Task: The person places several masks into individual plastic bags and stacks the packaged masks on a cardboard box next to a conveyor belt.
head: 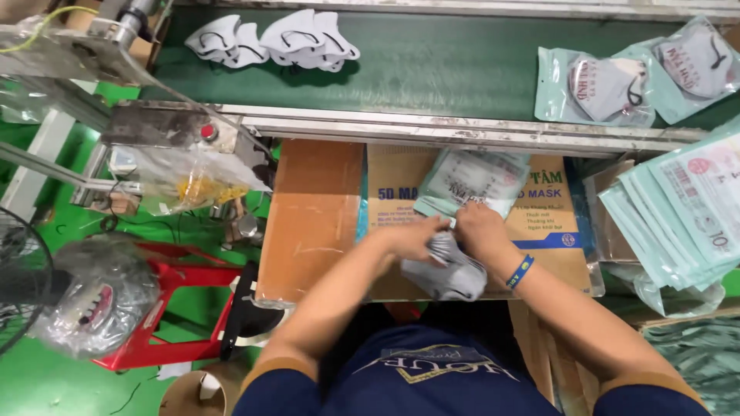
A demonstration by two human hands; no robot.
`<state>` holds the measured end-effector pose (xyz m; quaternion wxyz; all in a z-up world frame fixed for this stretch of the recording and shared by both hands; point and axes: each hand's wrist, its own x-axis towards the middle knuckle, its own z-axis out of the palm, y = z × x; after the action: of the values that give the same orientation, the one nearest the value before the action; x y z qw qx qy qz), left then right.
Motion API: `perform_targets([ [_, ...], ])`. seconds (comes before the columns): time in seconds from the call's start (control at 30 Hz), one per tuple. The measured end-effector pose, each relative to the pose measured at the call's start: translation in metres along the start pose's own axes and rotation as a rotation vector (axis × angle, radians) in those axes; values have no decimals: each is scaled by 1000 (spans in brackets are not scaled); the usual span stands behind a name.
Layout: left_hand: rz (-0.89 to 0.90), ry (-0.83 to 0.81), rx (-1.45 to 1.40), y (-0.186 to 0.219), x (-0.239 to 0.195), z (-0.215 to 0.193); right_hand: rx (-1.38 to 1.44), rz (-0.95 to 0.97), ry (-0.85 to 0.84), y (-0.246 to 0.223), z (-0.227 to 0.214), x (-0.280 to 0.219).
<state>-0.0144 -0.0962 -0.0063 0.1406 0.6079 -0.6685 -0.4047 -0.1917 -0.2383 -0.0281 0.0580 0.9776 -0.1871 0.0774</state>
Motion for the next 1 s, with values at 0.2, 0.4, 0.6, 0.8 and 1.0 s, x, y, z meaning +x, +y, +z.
perform_targets([
  [0.2, -11, -8, 233, 19, 11, 20, -2, 179, 82, 2, -19, 10],
  [0.4, -35, -17, 206, 24, 5, 16, 95, 70, 178, -15, -64, 32],
  [0.6, 269, 229, -728, -13, -44, 3, 603, 141, 265, -12, -140, 31],
  [0.8, 189, 485, -746, 13, -88, -28, 904, 324, -299, -27, -159, 21],
  [1.0, -370, 852, -588, 65, -75, -1, 368, 87, 247, -115, -125, -6],
])
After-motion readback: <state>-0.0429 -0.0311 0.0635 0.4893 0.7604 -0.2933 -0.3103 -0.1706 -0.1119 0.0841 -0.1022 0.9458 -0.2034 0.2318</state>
